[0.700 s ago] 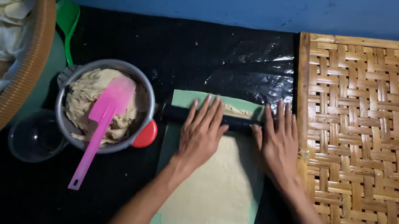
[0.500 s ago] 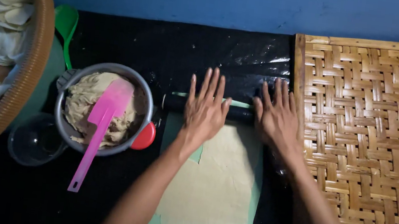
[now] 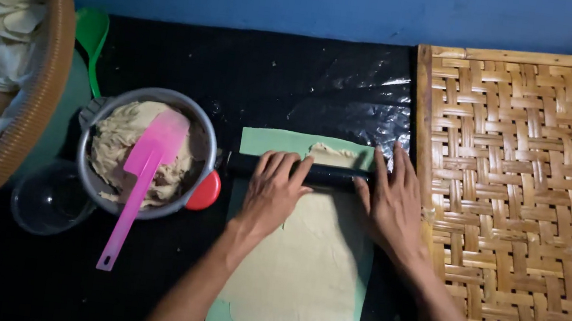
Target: Rolling out snack dough with a rolling pin and cutting it into small circular shapes.
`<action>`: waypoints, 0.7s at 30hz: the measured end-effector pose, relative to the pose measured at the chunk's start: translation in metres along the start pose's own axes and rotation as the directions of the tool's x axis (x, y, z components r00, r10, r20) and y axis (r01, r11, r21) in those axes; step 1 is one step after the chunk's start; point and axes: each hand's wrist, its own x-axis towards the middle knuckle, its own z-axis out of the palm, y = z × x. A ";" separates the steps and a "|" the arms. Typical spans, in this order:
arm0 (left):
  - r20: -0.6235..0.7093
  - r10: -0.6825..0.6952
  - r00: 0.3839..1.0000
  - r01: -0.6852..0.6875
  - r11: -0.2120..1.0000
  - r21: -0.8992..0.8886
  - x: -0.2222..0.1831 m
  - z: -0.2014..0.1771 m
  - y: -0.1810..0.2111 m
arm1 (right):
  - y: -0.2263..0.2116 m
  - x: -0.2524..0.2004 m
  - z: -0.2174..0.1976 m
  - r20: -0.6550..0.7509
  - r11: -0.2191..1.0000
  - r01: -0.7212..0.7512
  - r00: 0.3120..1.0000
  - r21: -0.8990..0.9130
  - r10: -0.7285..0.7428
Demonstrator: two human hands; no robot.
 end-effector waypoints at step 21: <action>-0.031 0.020 0.999 -0.015 0.989 0.150 0.012 0.019 -0.011 | 0.025 0.015 0.033 0.056 0.995 0.016 0.998 -0.095 -0.010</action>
